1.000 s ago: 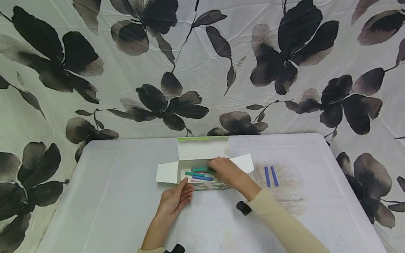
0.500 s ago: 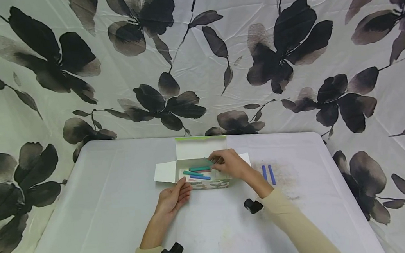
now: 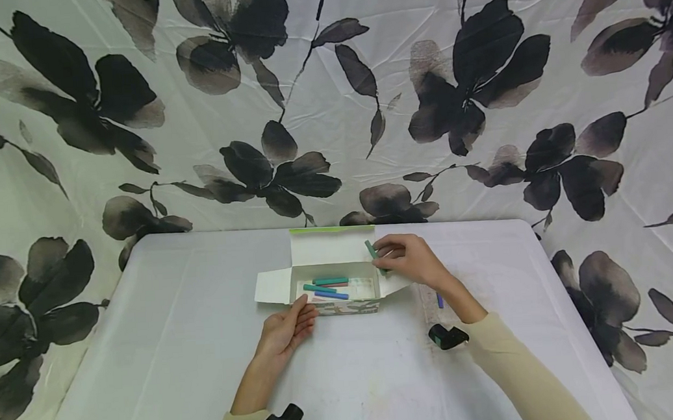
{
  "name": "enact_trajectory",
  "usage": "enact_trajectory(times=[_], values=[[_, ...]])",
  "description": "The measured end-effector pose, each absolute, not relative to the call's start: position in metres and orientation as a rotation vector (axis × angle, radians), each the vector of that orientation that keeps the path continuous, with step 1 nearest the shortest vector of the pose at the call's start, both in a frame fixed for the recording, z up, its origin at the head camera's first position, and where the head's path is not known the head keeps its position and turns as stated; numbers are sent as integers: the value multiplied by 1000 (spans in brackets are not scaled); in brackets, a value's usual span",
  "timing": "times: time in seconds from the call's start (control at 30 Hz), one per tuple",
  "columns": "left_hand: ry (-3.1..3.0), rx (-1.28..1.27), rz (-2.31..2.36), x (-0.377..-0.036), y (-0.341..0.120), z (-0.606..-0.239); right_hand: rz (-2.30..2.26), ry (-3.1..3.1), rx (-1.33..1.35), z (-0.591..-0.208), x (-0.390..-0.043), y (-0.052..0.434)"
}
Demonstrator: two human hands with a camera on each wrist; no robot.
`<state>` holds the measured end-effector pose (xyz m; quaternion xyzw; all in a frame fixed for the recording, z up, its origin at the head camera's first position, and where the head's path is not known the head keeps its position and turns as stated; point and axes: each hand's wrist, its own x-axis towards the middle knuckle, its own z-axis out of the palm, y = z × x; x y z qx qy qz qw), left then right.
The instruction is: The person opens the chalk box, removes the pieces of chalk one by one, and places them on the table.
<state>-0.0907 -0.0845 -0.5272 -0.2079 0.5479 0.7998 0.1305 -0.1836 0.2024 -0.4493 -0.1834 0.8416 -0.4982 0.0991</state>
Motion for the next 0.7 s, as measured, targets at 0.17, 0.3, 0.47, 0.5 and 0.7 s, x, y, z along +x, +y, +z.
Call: enact_trajectory(times=[0.17,0.3,0.47,0.5,0.7], values=[[1594,-609,2319,-91,-85,-528,-1490,2471,-464,-446,-183,220],[1590,-610,2323,-91,-85,-528,-1482,2472,-383,-444,-181,233],[1582,-614,2322,-92,-84,-527,-1534,2446,-289,-442,-177,250],[1581,-612,2320,-92,-84,-527,-1551,2441,-272,-442,-176,253],[1584,-610,2309,-91,-85,-525,-1629,2426,-194,-446,-172,272]])
